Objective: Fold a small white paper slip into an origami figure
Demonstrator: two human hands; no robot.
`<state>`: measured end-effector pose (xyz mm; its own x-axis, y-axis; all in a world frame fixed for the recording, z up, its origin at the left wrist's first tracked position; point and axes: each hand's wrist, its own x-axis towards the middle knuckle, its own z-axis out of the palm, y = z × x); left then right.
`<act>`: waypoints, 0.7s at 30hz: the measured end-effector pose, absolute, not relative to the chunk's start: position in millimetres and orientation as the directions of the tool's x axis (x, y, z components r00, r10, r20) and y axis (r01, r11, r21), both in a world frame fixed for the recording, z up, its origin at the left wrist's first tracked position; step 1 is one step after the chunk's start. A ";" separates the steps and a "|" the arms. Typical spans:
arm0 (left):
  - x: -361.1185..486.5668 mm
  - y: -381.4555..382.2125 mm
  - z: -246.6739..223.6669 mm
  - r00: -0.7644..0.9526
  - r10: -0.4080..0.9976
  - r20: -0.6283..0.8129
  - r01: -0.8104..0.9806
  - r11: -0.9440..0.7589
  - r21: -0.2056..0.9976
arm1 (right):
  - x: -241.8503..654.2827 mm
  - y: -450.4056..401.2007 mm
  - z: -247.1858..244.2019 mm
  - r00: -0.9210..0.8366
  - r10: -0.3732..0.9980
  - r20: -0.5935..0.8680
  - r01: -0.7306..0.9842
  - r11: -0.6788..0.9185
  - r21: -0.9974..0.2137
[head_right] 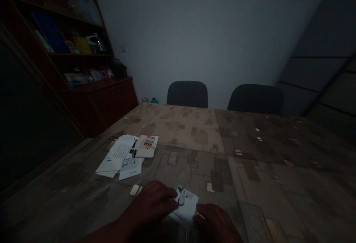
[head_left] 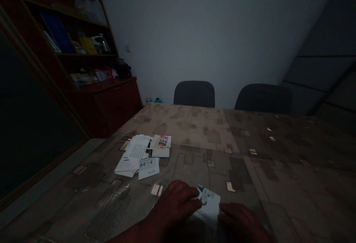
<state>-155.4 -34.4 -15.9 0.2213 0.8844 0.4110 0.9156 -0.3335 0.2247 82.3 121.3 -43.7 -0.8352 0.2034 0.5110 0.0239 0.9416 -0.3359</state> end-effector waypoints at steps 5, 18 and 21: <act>-147.7 -13.3 -31.6 0.208 0.883 0.420 0.928 -0.314 0.201 | 71.8 119.9 -61.4 -0.819 0.237 0.522 0.046 0.935 -0.352; -146.8 -16.2 -28.1 0.196 0.875 0.442 0.921 -0.319 0.223 | 54.2 111.5 -21.1 -0.902 0.175 0.396 0.132 0.982 -0.133; -148.1 -13.4 -28.7 0.190 0.866 0.463 0.931 -0.308 0.195 | 55.1 112.1 -17.7 -0.901 0.175 0.396 0.140 0.983 -0.116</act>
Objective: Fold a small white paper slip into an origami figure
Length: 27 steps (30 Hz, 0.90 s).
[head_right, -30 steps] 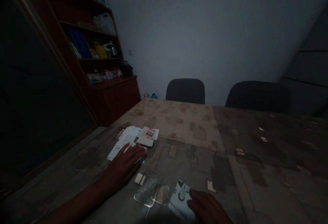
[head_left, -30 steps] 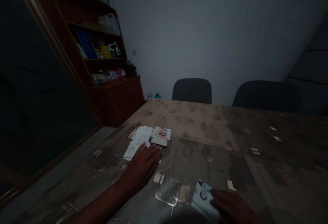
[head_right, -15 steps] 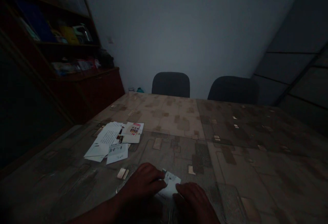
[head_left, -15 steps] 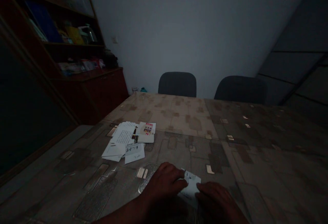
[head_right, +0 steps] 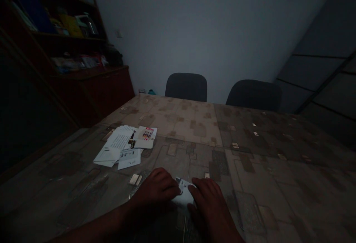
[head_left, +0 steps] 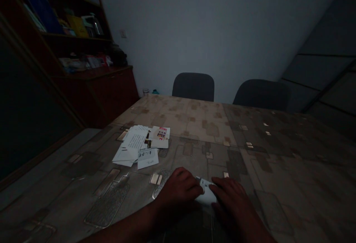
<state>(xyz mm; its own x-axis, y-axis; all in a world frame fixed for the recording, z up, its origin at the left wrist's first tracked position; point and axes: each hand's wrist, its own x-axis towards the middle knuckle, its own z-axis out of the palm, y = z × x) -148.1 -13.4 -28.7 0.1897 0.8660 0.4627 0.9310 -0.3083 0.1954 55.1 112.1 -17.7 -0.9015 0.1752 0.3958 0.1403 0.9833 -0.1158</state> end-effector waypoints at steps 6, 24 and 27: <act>-145.6 -18.9 -18.2 0.152 0.897 0.416 0.933 -0.269 0.239 | 56.5 114.7 -17.6 -0.892 0.071 0.446 0.068 0.997 -0.023; -147.4 -23.1 -8.9 -0.124 0.966 0.229 0.816 -0.032 0.577 | 58.2 118.7 -28.0 -0.853 0.074 0.516 0.097 0.995 0.018; -152.8 -22.8 -1.4 -0.214 0.942 0.260 0.821 0.029 0.570 | 57.4 116.6 -28.1 -0.870 0.069 0.489 0.071 0.997 -0.013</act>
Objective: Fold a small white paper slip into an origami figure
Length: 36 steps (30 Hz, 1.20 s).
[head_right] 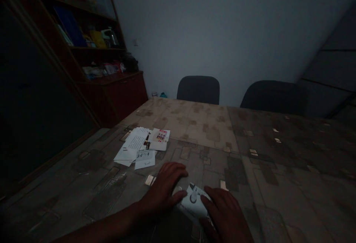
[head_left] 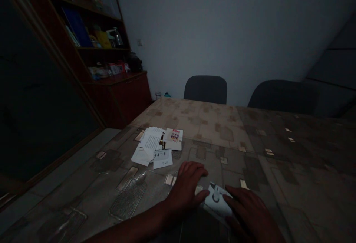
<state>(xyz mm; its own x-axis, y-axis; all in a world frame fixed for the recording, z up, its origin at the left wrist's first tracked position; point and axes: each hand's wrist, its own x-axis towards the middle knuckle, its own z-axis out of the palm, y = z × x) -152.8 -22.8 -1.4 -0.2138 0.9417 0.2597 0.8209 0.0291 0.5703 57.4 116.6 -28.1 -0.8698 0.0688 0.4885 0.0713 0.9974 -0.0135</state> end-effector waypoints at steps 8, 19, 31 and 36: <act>-149.4 -18.3 -9.2 -0.099 0.971 0.216 0.886 -0.012 0.463 | 53.7 110.9 -29.0 -0.861 0.161 0.483 0.093 0.983 -0.161; -148.0 -14.4 -2.1 -0.152 0.958 0.244 0.874 0.016 0.485 | 55.2 121.5 -15.0 -0.929 0.175 0.325 0.080 0.955 -0.287; -146.0 -34.8 -8.6 -0.074 0.941 0.331 0.837 -0.121 0.533 | 50.2 111.4 -9.6 -0.870 0.077 0.487 0.033 0.995 -0.099; -137.3 -49.7 -15.2 -0.073 0.928 0.365 0.842 -0.138 0.522 | 66.3 110.2 -18.2 -0.905 0.118 0.409 0.032 0.977 -0.210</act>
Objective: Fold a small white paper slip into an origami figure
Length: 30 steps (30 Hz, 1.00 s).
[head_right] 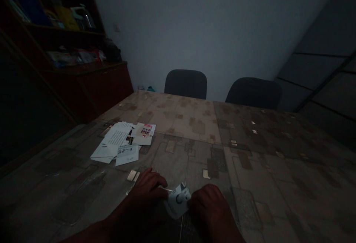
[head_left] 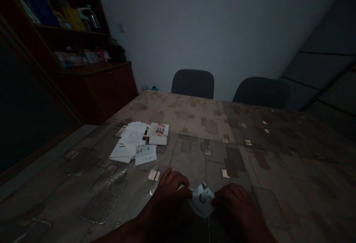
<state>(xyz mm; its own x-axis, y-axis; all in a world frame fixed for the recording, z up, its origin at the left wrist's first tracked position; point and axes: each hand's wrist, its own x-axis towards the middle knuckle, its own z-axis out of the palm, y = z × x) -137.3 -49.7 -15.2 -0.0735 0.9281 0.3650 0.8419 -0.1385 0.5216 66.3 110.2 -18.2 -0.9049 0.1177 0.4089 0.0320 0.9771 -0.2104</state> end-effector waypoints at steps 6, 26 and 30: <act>-130.1 -46.2 -13.8 -0.089 0.930 0.357 0.864 -0.106 0.493 | 70.3 109.2 -4.9 -0.937 0.154 0.314 0.022 0.922 -0.387; -124.7 -38.6 -10.0 -0.202 0.919 0.338 0.836 -0.018 0.548 | 50.7 108.5 1.5 -0.901 0.413 0.134 0.295 0.808 -0.509; -125.0 -37.8 -8.3 -0.196 0.919 0.343 0.871 0.003 0.491 | 49.5 107.6 -2.7 -0.891 0.427 0.157 0.308 0.820 -0.482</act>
